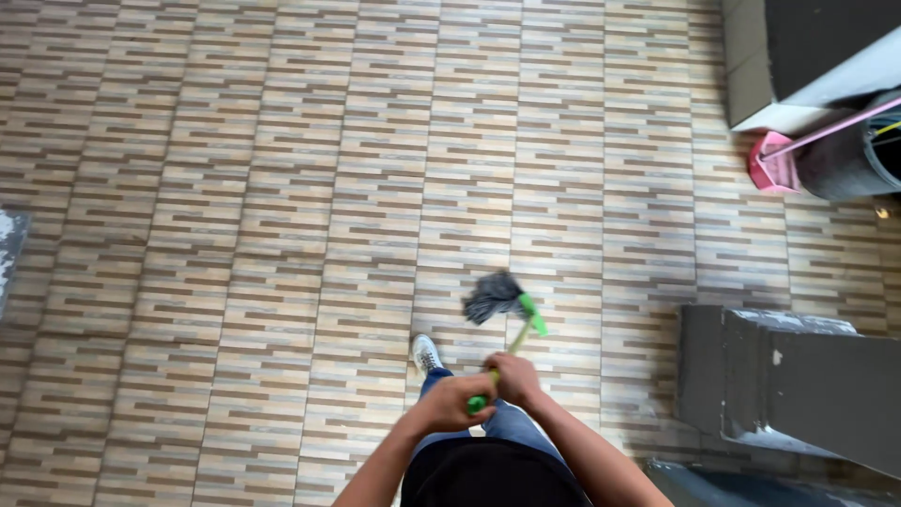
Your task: The person mops a tiled floor using a green-handled mop. They move systematically across the area, covering different sections of the floor in a hallway or entryway.
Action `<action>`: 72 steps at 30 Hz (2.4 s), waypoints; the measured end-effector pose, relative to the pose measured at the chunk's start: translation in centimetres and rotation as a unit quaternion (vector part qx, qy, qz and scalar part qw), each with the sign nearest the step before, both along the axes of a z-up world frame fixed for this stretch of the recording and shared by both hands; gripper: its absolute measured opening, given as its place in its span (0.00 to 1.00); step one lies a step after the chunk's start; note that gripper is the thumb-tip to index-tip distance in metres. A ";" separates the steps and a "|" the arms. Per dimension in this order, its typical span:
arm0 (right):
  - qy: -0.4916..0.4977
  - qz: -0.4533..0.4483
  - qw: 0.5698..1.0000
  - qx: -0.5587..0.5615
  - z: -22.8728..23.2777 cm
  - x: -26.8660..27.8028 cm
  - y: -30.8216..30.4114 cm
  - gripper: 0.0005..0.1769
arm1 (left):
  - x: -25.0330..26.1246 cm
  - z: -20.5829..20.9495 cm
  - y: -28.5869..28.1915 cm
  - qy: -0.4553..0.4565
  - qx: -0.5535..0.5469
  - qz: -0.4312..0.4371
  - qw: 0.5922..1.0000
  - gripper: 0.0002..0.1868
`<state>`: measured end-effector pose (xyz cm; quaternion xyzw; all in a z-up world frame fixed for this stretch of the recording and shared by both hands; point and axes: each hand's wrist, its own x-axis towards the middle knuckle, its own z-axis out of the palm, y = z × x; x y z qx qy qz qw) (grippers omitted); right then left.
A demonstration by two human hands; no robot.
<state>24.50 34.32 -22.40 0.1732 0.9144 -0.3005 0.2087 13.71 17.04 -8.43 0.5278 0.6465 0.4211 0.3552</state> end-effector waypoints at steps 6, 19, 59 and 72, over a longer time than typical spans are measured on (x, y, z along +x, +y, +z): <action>-0.085 -0.147 0.985 0.018 -2.7 13.1 10.5 0.10 | 11.7 -9.0 11.6 -0.062 0.038 0.007 0.997 0.11; 0.032 -0.172 0.983 0.053 -5.0 6.3 -1.0 0.13 | 4.3 -3.5 -1.4 0.021 -0.051 -0.075 0.996 0.11; -0.039 -0.186 0.979 0.070 -3.7 22.3 -2.0 0.08 | 16.2 -2.4 4.0 0.015 -0.039 -0.261 0.965 0.06; -0.067 -0.421 0.905 0.006 -4.5 24.5 0.6 0.07 | 16.8 -3.0 12.3 0.040 -0.045 -0.447 0.893 0.07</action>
